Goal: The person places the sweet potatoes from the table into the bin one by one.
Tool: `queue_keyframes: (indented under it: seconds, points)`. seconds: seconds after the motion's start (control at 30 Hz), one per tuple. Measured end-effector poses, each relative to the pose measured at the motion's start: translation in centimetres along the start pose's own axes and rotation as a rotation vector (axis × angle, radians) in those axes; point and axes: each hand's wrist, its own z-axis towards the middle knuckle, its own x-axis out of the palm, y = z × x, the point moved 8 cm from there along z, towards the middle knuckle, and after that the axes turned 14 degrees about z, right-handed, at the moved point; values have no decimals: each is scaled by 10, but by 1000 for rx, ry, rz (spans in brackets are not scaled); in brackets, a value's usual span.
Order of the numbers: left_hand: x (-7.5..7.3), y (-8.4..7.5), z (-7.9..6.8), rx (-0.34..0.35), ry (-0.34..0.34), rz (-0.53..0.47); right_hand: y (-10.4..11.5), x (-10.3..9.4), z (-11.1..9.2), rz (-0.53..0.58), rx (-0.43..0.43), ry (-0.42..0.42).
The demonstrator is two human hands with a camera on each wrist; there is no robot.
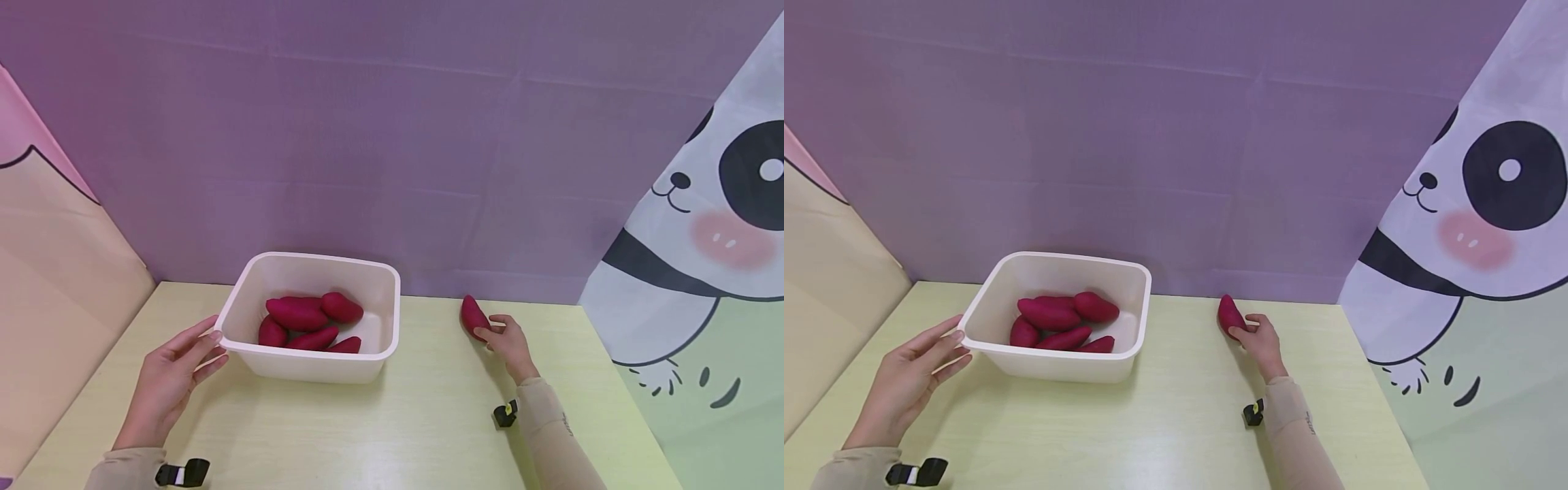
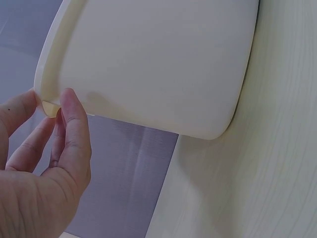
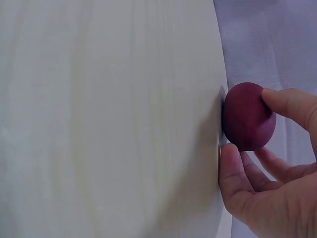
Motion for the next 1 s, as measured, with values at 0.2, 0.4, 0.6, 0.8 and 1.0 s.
queue_keyframes:
  seconds: [0.2, 0.4, 0.6, 0.8, 1.0]
  points:
    - [1, 1, 0, 1, 1, -1, 4, -1, -2, -16, -6, 2]
    - [0, 1, 2, -11, -10, -10, 19, 1, -3, -6, -33, 32]
    - [-1, 0, 2, -18, -14, -10, 51, 9, -9, 20, -96, 97]
    - [0, -1, 2, -21, -14, -8, 89, 20, -18, 10, -158, 176]
    - [0, 0, 3, -28, -13, 2, 127, 39, -30, 1, -203, 263]
